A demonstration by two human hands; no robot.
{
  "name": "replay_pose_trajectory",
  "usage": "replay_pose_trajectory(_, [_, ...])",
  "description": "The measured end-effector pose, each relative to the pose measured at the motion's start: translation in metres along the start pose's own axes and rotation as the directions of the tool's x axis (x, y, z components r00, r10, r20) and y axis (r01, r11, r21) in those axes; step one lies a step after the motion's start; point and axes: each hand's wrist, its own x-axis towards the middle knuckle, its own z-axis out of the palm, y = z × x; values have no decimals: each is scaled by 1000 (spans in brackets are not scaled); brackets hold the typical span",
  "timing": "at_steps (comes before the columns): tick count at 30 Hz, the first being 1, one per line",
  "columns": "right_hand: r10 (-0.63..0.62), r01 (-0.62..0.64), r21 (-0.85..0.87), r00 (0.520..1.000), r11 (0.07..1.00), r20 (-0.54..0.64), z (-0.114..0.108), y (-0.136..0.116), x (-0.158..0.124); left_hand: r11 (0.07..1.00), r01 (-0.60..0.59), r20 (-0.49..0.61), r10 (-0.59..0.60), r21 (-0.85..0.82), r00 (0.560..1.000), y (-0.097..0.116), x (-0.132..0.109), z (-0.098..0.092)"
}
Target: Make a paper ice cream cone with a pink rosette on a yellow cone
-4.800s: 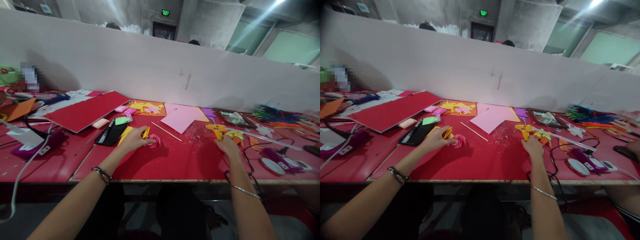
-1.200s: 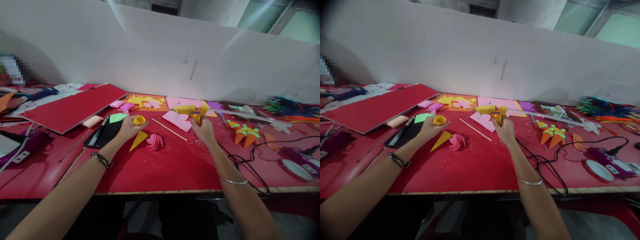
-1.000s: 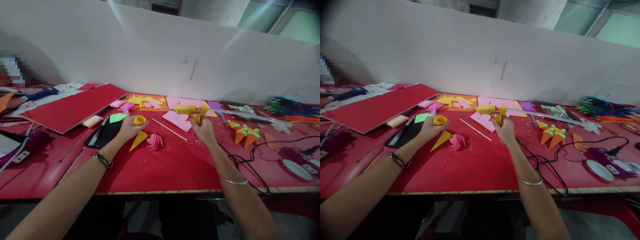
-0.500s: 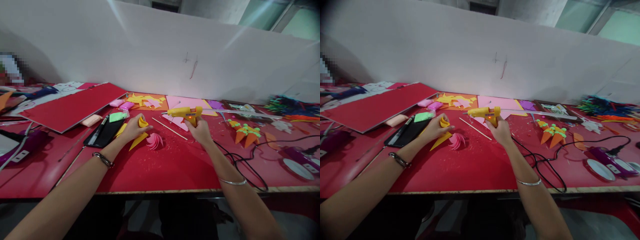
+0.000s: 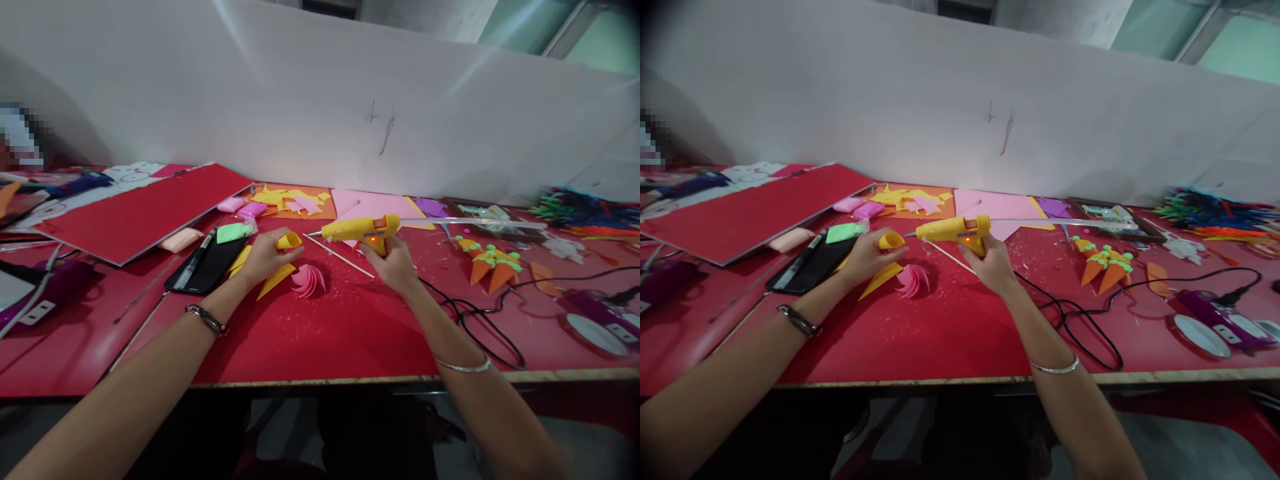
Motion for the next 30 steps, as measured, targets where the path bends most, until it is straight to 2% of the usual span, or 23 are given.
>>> replay_pose_trajectory(8, [20, -17, -86, 999, 996, 32, 2, -8, -2, 979, -60, -36, 68, 195, 997, -1, -1, 5])
replay_pose_trajectory(15, [20, -12, -111, 997, 994, 70, 7, -13, -6, 963, -101, -22, 110, 251, 994, 2, -2, 7])
replay_pose_trajectory(24, [85, -82, -22, 980, 996, 178, 10, -18, -9, 909, -175, -1, 190, 378, 982, 6, -3, 5])
replay_pose_trajectory(30, [78, -87, 37, 975, 996, 209, 11, -18, -9, 868, -226, -30, 266, 442, 963, 6, -3, 4])
